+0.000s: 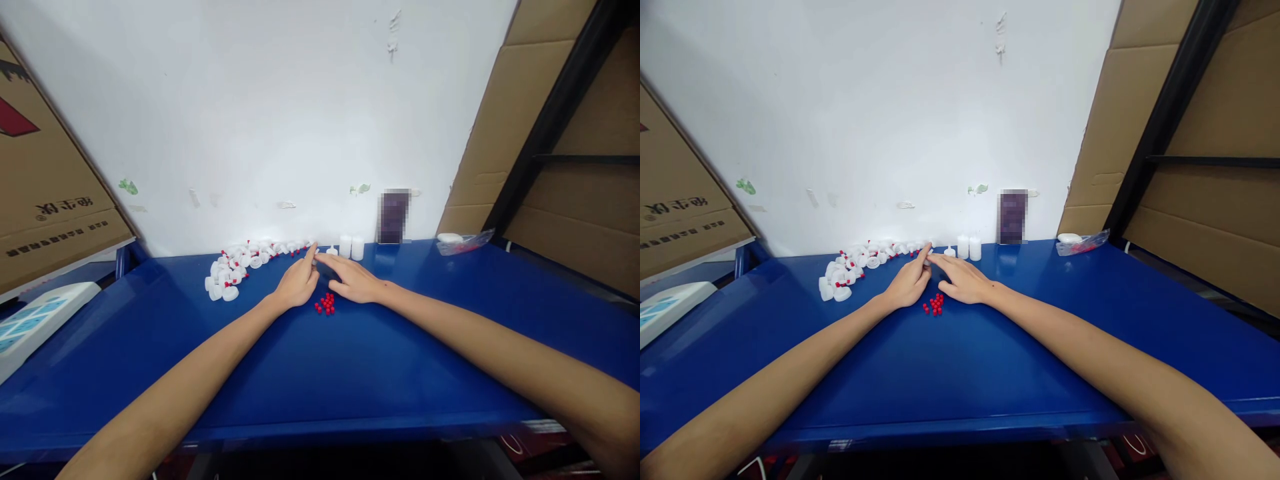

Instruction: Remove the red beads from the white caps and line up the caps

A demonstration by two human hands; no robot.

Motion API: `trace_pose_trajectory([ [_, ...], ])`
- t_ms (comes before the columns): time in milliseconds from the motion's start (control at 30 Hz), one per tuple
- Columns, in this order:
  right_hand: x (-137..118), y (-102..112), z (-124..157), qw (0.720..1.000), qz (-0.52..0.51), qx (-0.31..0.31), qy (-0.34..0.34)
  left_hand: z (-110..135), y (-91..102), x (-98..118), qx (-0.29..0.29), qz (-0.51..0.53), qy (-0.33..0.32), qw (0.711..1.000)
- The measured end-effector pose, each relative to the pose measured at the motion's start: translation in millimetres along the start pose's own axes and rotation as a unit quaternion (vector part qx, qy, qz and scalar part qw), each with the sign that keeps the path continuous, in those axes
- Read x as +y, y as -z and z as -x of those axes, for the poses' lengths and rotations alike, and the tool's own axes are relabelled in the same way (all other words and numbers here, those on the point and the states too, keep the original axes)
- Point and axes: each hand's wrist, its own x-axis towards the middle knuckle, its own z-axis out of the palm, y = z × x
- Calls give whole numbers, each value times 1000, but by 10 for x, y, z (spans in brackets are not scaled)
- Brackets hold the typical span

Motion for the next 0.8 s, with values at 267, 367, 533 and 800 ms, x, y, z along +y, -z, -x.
trace_pose_trajectory([
  [267, 12, 14, -7, 1000, -17, -23, 6, -28, 25, -6, 16, 110, 19, 994],
  [367, -2, 22, -7, 1000, -6, -14, 12, -43, 21, -24, 21, 138, 41, 989],
  [533, -1, -28, 0, 994, 56, 40, -85, -86, 9, -76, 58, 104, 107, 987],
  [800, -23, -91, -4, 967, 122, 57, -217, -44, 14, -78, -6, -150, 126, 981],
])
